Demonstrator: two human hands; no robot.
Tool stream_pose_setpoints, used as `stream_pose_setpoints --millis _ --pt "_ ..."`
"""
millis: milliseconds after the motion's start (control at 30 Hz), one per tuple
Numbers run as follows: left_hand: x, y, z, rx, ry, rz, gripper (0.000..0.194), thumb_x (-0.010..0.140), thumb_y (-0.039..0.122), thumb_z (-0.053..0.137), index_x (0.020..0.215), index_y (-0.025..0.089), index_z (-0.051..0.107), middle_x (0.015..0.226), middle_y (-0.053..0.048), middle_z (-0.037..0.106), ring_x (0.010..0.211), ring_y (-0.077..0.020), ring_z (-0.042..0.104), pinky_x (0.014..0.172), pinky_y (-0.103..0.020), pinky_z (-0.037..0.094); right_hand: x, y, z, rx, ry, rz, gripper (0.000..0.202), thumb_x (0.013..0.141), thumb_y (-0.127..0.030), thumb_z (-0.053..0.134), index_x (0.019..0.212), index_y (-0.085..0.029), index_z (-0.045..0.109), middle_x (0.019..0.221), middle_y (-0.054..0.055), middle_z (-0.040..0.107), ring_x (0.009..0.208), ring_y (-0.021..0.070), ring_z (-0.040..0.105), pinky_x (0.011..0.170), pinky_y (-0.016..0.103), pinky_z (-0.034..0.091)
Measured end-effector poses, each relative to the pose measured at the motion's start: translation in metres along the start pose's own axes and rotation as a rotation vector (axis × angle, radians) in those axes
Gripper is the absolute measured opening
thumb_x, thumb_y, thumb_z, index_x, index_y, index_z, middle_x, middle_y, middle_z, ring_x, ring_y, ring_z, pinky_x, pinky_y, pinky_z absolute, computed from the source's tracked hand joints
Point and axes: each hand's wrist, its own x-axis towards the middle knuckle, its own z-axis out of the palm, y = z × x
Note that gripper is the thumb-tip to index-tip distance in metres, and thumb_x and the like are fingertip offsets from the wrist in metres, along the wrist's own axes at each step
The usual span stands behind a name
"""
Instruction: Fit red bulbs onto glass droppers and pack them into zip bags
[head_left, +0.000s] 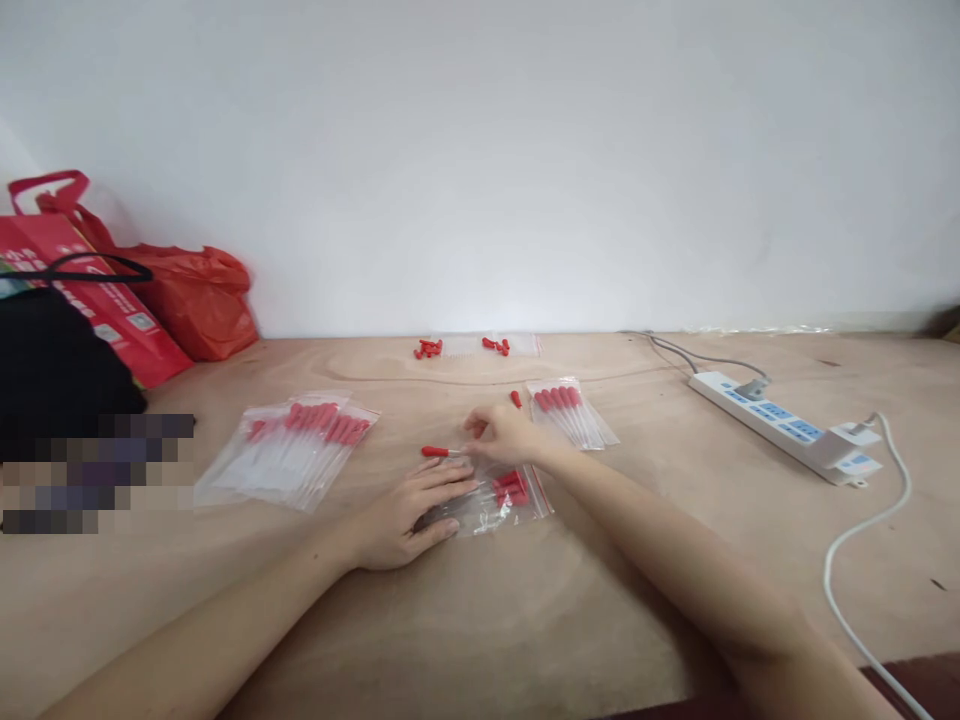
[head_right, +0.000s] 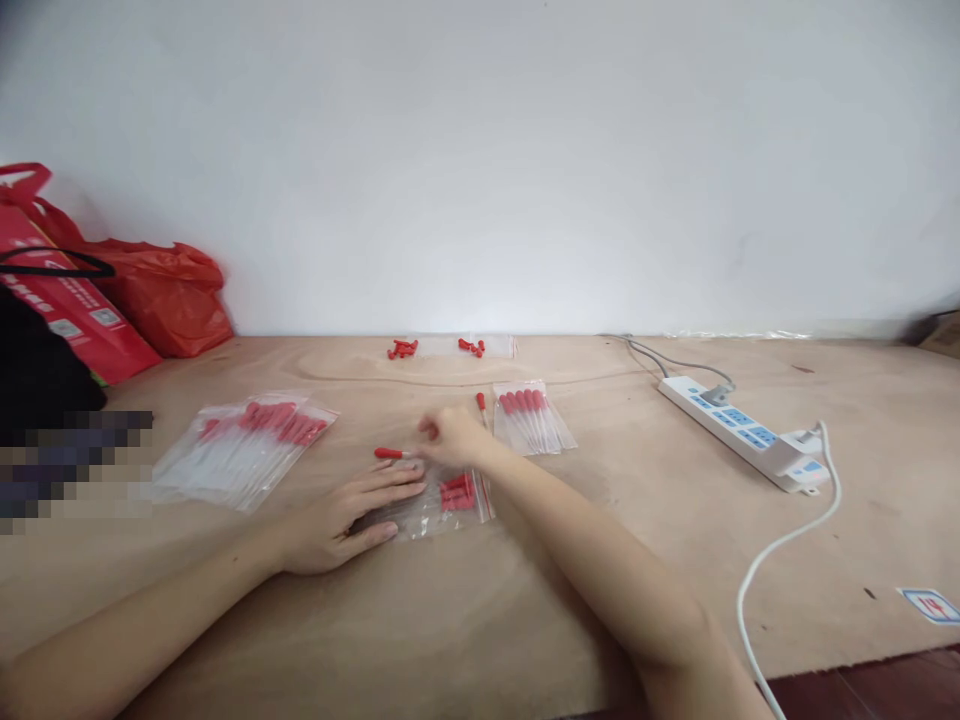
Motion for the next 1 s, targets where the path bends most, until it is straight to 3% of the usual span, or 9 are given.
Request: stream_pose_setpoints --millis 167,300,367,467,567,633,800,1000 --pt "0.000 -0.001 0.002 0.016 0.012 0.007 0.044 0.085 0.032 0.042 0.128 0.026 0.037 0.136 -0.002 0.036 0.126 -0.0212 0.027 0.105 -0.044 0.020 0.033 -0.029 0.018 -0.078 -0.264 0.026 0.038 0.065 -0.024 0.065 0.100 -0.013 0.056 0.084 0.006 0.064 0.072 0.0143 0.057 0.059 0.022 0.041" --pt "-0.001 -0.002 0.001 0.039 -0.021 0.004 0.044 0.086 0.033 0.041 0.130 0.027 0.034 0.137 -0.002 0.033 0.127 -0.0198 0.027 0.106 -0.045 0.016 0.039 -0.032 0.014 -0.058 -0.292 0.014 0.025 0.070 -0.013 0.056 0.095 -0.013 0.057 0.080 0.004 0.064 0.068 0.0124 0.057 0.059 0.022 0.042" --pt "-0.001 -0.002 0.001 0.029 -0.028 0.007 0.045 0.087 0.032 0.040 0.130 0.028 0.032 0.138 -0.001 0.031 0.127 -0.0195 0.027 0.106 -0.045 0.013 0.035 -0.023 0.004 -0.010 -0.133 -0.041 0.020 0.074 -0.012 0.050 0.092 -0.014 0.056 0.087 0.005 0.062 0.077 0.0128 0.056 0.067 0.023 0.042" --pt "-0.001 -0.002 0.000 0.005 -0.026 0.012 0.045 0.087 0.033 0.040 0.131 0.030 0.031 0.138 0.001 0.030 0.127 -0.0193 0.027 0.106 -0.045 0.012 0.018 0.003 -0.015 0.263 0.319 -0.117 0.012 0.077 -0.018 0.045 0.086 -0.016 0.053 0.084 0.003 0.058 0.077 0.0118 0.054 0.070 0.025 0.041" --pt "-0.001 -0.001 -0.001 -0.004 -0.034 0.015 0.043 0.088 0.033 0.039 0.130 0.031 0.031 0.137 0.001 0.032 0.127 -0.0191 0.027 0.106 -0.044 0.012 -0.011 0.035 -0.030 0.627 0.593 0.048 0.016 0.077 -0.033 0.045 0.085 -0.019 0.048 0.066 -0.004 0.051 0.053 0.0078 0.048 0.054 0.023 0.041" --pt "0.000 -0.001 -0.002 -0.009 -0.033 0.019 0.042 0.089 0.032 0.037 0.130 0.031 0.031 0.138 0.001 0.032 0.127 -0.0182 0.027 0.106 -0.043 0.013 -0.035 0.054 -0.034 0.791 0.723 0.162 0.023 0.074 -0.040 0.049 0.083 -0.020 0.046 0.062 -0.006 0.048 0.048 0.0064 0.045 0.051 0.022 0.040" --pt "0.000 0.000 -0.001 0.005 0.019 0.019 0.038 0.089 0.031 0.036 0.127 0.032 0.036 0.137 0.002 0.032 0.128 -0.0190 0.024 0.106 -0.045 0.013 -0.077 0.070 -0.025 0.993 0.786 0.367 0.034 0.064 -0.042 0.060 0.083 -0.022 0.042 0.066 -0.006 0.050 0.048 0.0068 0.048 0.046 0.022 0.041" --pt "0.000 -0.001 -0.001 0.019 0.033 0.036 0.040 0.086 0.032 0.043 0.125 0.032 0.040 0.135 0.001 0.037 0.126 -0.0206 0.028 0.105 -0.045 0.017 -0.083 0.053 -0.016 1.102 0.767 0.402 0.035 0.062 -0.037 0.064 0.082 -0.023 0.039 0.068 -0.005 0.052 0.053 0.0092 0.054 0.053 0.026 0.049"
